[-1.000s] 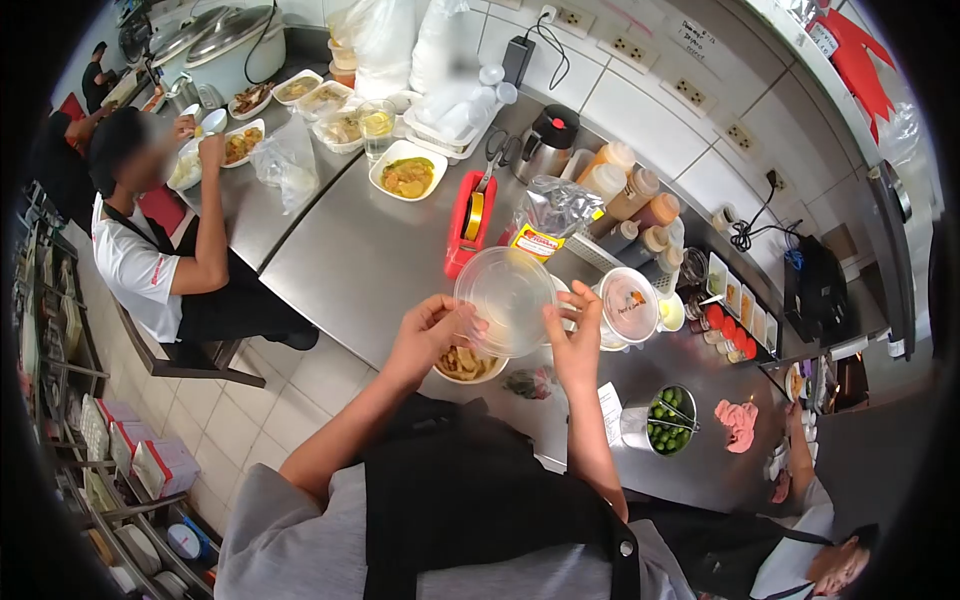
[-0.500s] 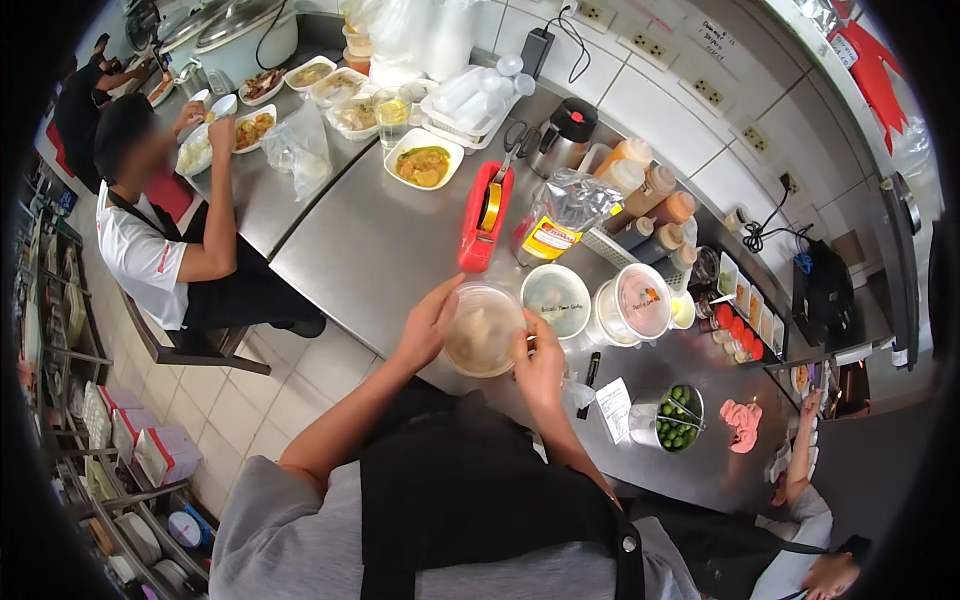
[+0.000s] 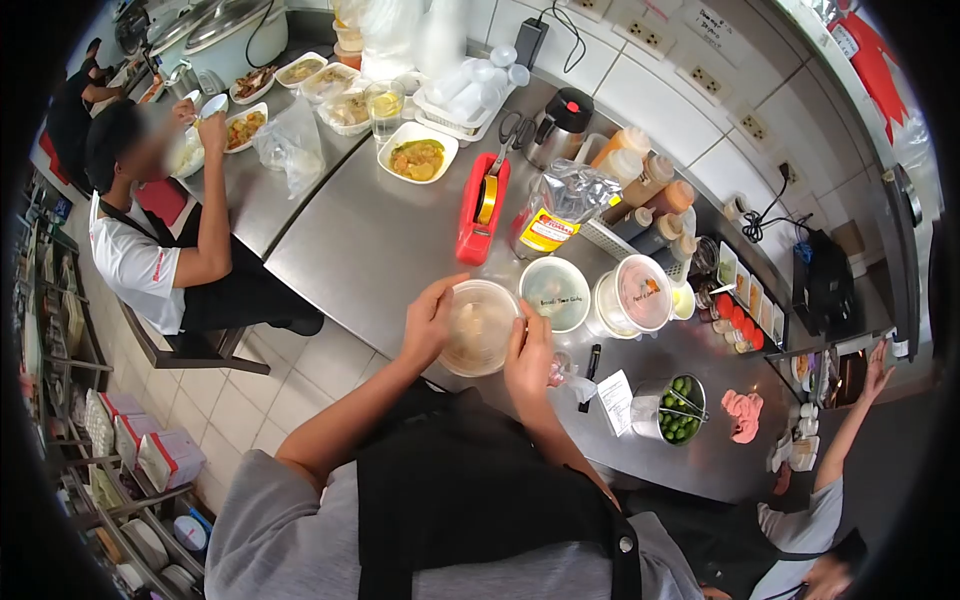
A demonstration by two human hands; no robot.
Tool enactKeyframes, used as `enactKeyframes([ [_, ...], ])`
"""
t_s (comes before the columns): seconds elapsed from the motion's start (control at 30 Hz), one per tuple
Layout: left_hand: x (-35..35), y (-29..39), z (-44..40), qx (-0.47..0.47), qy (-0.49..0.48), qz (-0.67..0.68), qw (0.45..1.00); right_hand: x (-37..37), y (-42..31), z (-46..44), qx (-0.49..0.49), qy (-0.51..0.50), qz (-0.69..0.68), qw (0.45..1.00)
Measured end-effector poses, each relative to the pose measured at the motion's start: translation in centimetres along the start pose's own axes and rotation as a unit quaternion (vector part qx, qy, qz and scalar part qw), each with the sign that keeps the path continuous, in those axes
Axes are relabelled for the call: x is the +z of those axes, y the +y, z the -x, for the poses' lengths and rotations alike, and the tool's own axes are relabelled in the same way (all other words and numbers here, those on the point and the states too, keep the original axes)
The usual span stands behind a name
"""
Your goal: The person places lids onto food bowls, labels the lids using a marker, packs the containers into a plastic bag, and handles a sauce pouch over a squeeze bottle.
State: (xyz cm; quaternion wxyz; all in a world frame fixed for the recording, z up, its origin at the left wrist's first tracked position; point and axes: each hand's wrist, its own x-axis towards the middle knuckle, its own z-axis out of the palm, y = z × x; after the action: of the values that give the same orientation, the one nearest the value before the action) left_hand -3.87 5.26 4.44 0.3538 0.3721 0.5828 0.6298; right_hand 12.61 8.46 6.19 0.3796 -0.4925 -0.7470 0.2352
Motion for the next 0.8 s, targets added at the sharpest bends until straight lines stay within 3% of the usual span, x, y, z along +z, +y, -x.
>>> enactKeyframes([
  [0.23,-0.5,0.5,-1.3,-0.001,0.017,-0.049,0.999,-0.6,-1.2,-2.5,0.027,-0.081,0.074,0.994],
  [0.37,-1.3,1.5,-2.2,0.022,0.026,0.045,0.998,-1.5,0.4,-4.3,0.013,-0.108,0.100,0.989],
  [0.43,-2.4,1.2,-1.8,0.015,0.029,0.067,0.997,-1.9,2.5,-5.7,-0.077,-0.014,0.089,0.993],
  [0.47,-3.0,1.0,-1.6,-0.031,0.016,0.069,0.997,-3.0,3.0,-6.4,-0.076,-0.015,0.089,0.993],
  [0.5,-3.5,0.8,-1.3,-0.076,0.003,0.071,0.995,-4.7,2.2,-7.3,0.075,-0.019,-0.118,0.990],
  [0.53,-3.8,0.6,-0.9,-0.077,0.002,0.071,0.994,-6.0,1.7,-7.8,0.222,-0.021,-0.316,0.922],
  [0.67,-4.2,-1.4,0.8,-0.081,-0.042,0.069,0.993,-7.8,2.8,-6.8,0.192,-0.073,-0.408,0.889],
  [0.7,-4.1,-1.8,0.9,-0.061,-0.053,0.073,0.994,-7.3,3.9,-6.2,0.055,-0.132,-0.117,0.983],
  [0.73,-4.1,-1.8,1.2,-0.060,-0.055,0.074,0.994,-6.9,5.0,-5.7,-0.087,-0.178,0.189,0.962],
  [0.77,-4.0,-1.8,1.4,-0.065,-0.053,0.070,0.994,-7.0,6.1,-5.8,-0.138,-0.138,0.091,0.977],
  [0.8,-3.9,-1.7,1.5,-0.070,-0.048,0.066,0.994,-7.3,5.7,-6.4,-0.143,-0.140,0.091,0.975],
])
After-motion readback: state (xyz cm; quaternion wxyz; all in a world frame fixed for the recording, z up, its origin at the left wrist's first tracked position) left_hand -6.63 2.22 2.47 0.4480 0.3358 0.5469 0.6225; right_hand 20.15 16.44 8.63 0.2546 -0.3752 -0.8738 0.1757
